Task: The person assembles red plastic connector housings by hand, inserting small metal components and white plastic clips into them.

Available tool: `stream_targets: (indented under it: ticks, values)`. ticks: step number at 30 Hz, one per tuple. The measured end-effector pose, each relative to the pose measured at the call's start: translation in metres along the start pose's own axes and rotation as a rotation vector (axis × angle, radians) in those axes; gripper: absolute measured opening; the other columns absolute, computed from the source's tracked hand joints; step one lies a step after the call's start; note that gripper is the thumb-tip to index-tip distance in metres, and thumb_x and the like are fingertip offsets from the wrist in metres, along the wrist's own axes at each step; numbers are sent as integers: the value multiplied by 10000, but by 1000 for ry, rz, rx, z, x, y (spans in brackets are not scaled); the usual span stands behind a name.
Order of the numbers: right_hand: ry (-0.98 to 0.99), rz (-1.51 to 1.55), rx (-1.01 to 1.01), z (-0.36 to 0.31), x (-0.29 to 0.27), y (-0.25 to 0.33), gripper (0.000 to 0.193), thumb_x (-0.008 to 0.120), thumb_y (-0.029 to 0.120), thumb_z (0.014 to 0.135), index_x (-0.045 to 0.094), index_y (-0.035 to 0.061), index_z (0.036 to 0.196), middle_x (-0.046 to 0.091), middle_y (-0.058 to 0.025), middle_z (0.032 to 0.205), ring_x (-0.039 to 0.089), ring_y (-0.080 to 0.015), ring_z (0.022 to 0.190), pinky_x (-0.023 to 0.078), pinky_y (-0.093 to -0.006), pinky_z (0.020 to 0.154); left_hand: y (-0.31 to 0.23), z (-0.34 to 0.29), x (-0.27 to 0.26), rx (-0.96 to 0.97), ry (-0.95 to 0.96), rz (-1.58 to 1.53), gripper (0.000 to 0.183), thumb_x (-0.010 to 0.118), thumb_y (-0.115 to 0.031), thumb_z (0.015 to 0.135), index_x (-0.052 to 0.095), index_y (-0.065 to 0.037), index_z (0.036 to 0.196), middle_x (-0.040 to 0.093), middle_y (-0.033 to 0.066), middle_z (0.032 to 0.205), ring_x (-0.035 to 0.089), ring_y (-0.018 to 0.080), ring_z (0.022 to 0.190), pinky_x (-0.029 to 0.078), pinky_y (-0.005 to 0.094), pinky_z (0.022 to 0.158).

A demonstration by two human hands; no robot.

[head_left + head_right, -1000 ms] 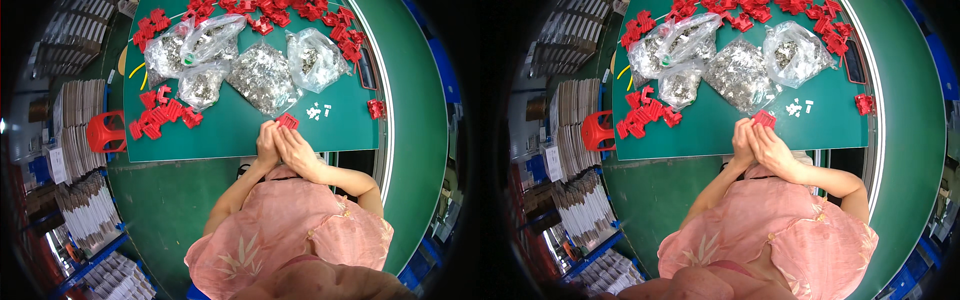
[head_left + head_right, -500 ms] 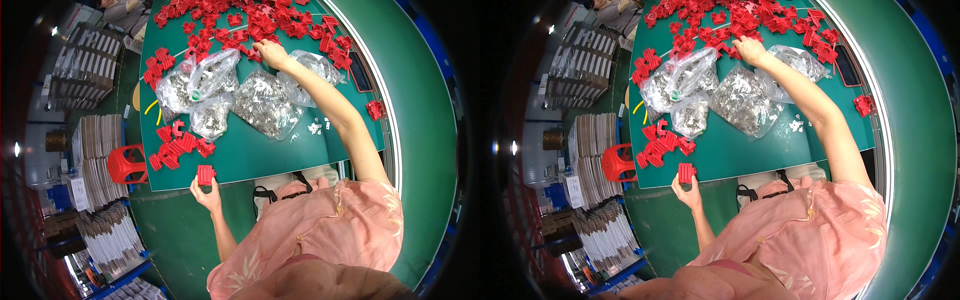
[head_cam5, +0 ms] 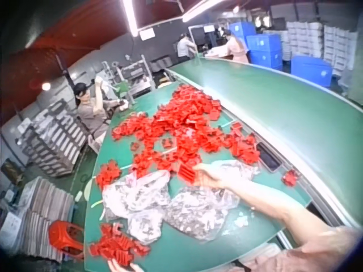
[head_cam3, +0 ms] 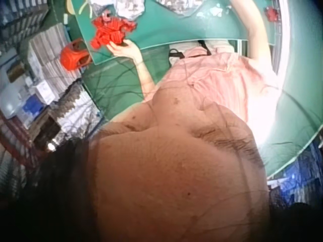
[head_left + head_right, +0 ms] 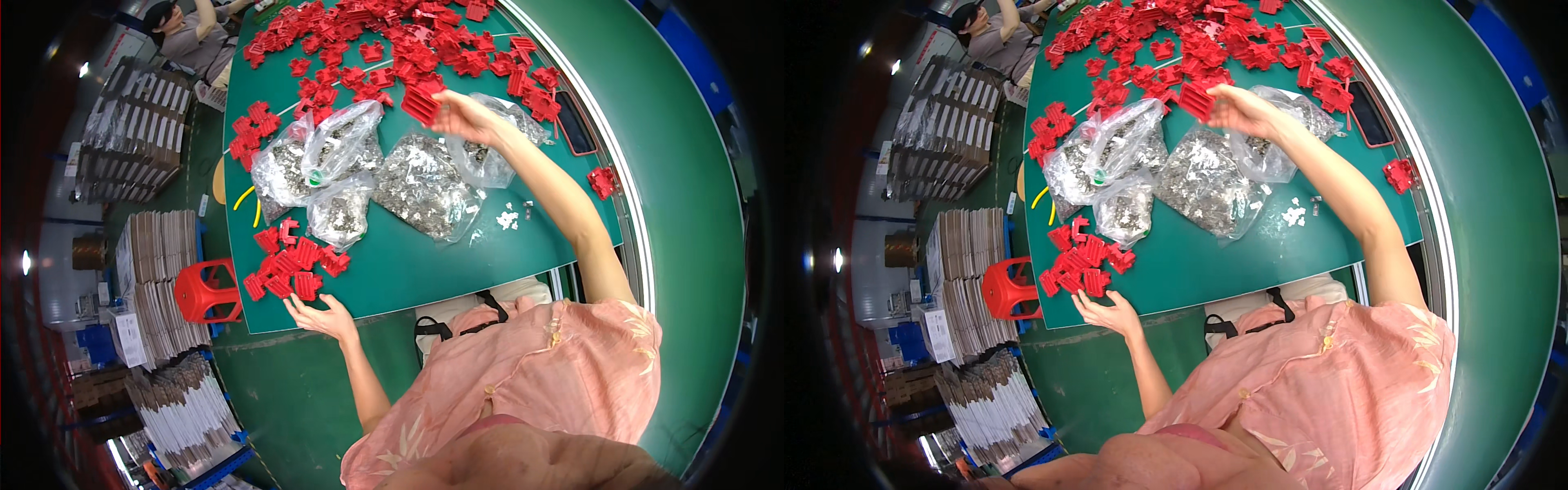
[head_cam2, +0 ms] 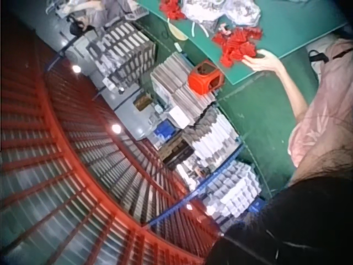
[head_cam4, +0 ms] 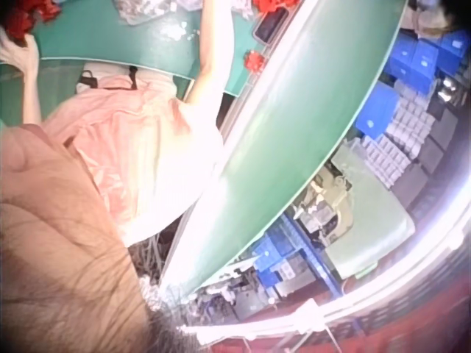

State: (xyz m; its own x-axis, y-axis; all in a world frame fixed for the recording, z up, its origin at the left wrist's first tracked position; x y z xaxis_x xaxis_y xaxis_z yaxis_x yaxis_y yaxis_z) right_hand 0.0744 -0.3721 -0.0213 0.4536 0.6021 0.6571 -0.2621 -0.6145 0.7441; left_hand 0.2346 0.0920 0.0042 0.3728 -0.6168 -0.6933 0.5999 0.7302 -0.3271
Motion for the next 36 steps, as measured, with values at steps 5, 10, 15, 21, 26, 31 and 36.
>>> stream_targets:
  ticks: [5, 10, 15, 21, 26, 31, 36]
  values:
    - [216, 314, 209, -102, 48, -35, 421, 496, 299, 989, 499, 22, 1307, 638, -167, 1183, 655, -271, 925, 535, -333, 780, -117, -9, 2, 261, 168, -526, 533, 648, -2, 842, 482, 43, 1346, 498, 201, 1362, 549, 328, 1164, 450, 424, 993]
    - [154, 288, 184, -160, 52, -78, 438, 545, 301, 985, 499, 30, 1326, 643, -138, 1212, 655, -238, 1009, 525, -358, 876, -221, -47, 19, 236, 557, -953, 567, 680, -46, 856, 469, 26, 1377, 510, 186, 1338, 586, 274, 1093, 475, 372, 929]
    - [-152, -233, -35, -213, 40, -112, 369, 631, 116, 962, 520, 24, 1301, 631, -78, 1197, 609, -156, 1106, 483, -333, 981, -253, -98, 52, -165, 941, -1297, 615, 662, -173, 945, 377, 40, 1447, 524, 147, 1309, 576, 197, 1106, 480, 321, 928]
    - [-272, -962, -193, -257, 35, -88, 293, 680, 37, 878, 647, 43, 1169, 661, -82, 1064, 648, -191, 930, 508, -312, 832, -235, -127, 75, -352, 1094, -1376, 611, 682, -94, 926, 385, 54, 1439, 599, 116, 1204, 599, 131, 1055, 506, 253, 879]
    - [-759, -1530, -467, -279, -14, -7, 192, 699, 84, 840, 688, 74, 1031, 647, -100, 945, 634, -302, 881, 515, -392, 767, -234, -105, 59, 269, 770, -927, 711, 856, -99, 717, 520, -2, 1336, 589, 152, 1215, 622, 269, 1061, 527, 358, 878]
    - [-695, -1648, -399, -266, -38, -5, 145, 712, 115, 826, 686, 67, 960, 628, -83, 931, 610, -291, 915, 502, -400, 785, -242, -117, 56, 329, 727, -934, 709, 868, -103, 705, 530, -7, 1320, 589, 153, 1206, 620, 278, 1064, 530, 365, 884]
    - [-620, -1648, -397, -258, -41, -9, 148, 724, 132, 814, 675, 54, 931, 624, -88, 914, 607, -293, 906, 499, -403, 787, -232, -121, 62, 212, 742, -997, 713, 873, -103, 696, 538, -7, 1319, 548, 156, 1206, 600, 279, 1077, 526, 364, 885]
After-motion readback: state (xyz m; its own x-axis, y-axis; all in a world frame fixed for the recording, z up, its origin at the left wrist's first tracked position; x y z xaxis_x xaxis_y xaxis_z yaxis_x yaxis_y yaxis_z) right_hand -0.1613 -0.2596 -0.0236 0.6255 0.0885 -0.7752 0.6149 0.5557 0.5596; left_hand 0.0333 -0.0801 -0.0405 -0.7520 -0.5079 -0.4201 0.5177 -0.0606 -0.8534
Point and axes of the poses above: each hand's wrist, its own z-axis towards the middle knuckle, its own x-axis out of the palm, y = z × x, the point moved 10 cm from there along z, towards the middle knuckle
